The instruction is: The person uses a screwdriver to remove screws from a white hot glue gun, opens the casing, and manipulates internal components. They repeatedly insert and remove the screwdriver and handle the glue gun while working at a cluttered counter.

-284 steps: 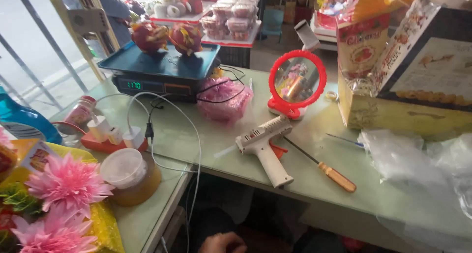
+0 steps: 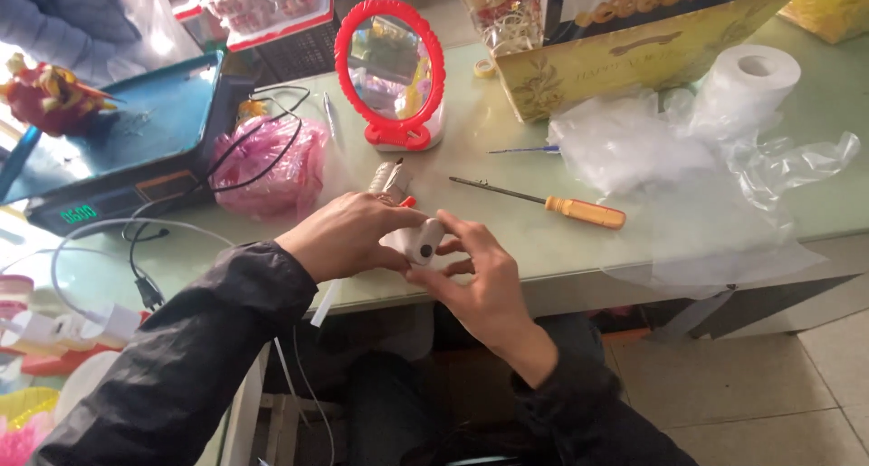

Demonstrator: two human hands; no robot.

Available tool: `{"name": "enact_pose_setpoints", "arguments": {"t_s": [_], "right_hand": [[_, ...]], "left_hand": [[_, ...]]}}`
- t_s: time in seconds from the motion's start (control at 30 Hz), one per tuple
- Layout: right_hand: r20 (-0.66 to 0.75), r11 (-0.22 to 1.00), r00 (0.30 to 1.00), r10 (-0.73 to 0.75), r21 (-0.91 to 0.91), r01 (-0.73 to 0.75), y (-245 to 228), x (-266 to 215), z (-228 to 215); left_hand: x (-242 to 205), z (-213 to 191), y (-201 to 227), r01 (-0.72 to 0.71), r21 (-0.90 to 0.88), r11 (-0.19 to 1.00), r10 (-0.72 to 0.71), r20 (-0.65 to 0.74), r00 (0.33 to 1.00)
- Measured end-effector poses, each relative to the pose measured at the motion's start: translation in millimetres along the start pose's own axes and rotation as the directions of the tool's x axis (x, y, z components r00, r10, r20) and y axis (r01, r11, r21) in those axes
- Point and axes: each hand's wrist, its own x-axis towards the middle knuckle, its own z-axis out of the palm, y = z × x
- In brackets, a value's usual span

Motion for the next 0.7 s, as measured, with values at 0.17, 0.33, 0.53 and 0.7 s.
{"name": "enact_pose_setpoints", "arguments": {"t_s": [0.17, 0.33, 0.53, 0.7], "right_hand": [[-0.076, 0.993, 0.997, 0.026, 0.118, -0.017, -2.8, 9.9, 10.6], [-0.095, 0.985, 0.995, 0.032, 0.169, -0.016, 1.9, 10.1, 4.0], [-0.076, 0.984, 0.995, 0.07, 0.171, -0.056, 9.2, 4.9, 2.0], [-0.055, 0.976, 0.991, 0.118, 0.19, -0.106, 1.7, 5.7, -1.7]], "left_hand": [[-4.1, -5.6, 3.2, 0.05, -0.073, 0.996, -0.051, -0.007, 0.999], [-6.4, -6.9, -10.1, 0.025, -0.247, 0.969, -0.054, -0.109, 0.993], [-4.5, -4.8, -7.1, -0.015, -0.21, 0.978, -0.003, -0.085, 0.996], [-5.8, -6.4, -5.0, 0.018, -0.251, 0.968, -0.043, -0.094, 0.995]]}}
